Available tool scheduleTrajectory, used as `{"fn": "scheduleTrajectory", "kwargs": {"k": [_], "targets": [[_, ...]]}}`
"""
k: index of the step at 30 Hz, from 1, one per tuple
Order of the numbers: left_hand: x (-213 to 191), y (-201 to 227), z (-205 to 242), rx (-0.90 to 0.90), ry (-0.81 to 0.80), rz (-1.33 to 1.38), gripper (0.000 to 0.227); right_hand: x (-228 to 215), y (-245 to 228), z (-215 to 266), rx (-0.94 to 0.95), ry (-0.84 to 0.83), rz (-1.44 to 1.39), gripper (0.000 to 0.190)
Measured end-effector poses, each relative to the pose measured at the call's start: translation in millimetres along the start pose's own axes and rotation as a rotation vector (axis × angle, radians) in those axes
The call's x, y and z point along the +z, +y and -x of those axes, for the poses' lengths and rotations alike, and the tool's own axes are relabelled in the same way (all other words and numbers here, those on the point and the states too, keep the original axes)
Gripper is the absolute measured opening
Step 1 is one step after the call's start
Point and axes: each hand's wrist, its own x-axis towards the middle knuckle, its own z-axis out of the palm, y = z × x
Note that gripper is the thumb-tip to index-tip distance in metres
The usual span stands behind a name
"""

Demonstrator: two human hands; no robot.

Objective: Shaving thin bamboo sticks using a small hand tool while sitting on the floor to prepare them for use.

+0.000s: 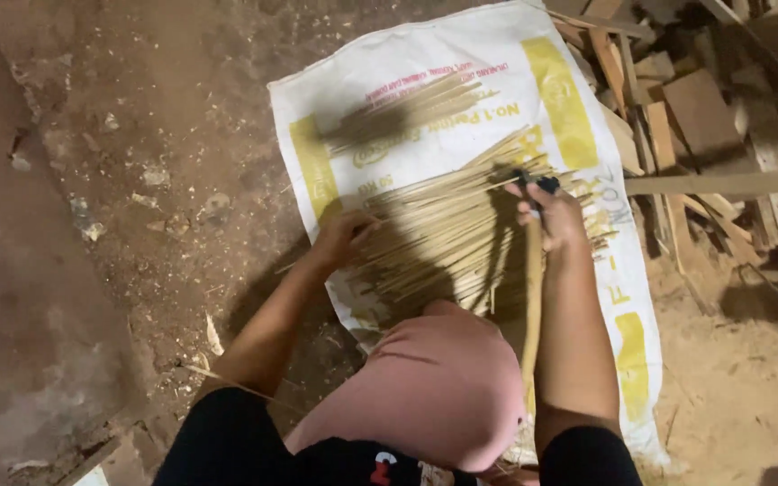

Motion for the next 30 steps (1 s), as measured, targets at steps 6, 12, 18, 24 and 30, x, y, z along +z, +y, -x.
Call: {"fn": "scheduleTrajectory", "kwargs": {"k": [6,12,18,24,30], "targets": [[-5,-46,-49,0.092,0.068,-0.235,0.016,43,10,-96,0.023,0.053,0.177,0.022],[-5,-61,-92,-0.057,0.009,-0.212,0.016,53,-8,-149,0.058,0.086,0.308,0.023],[-16,-29,-106,-0.139,-0.080,-0.175,0.025,-11,-17,-195,0.027,0.223,0.397,0.017],[-28,-50,-90,-0.321,0.104,-0.086,0.021,-50,-16,-186,-0.012,0.280,0.430,0.026],[12,-125,-88,-0.315,0.332,-0.410,0.010,11,-4,-119,0.025,0.142,0.324,0.021]]}}
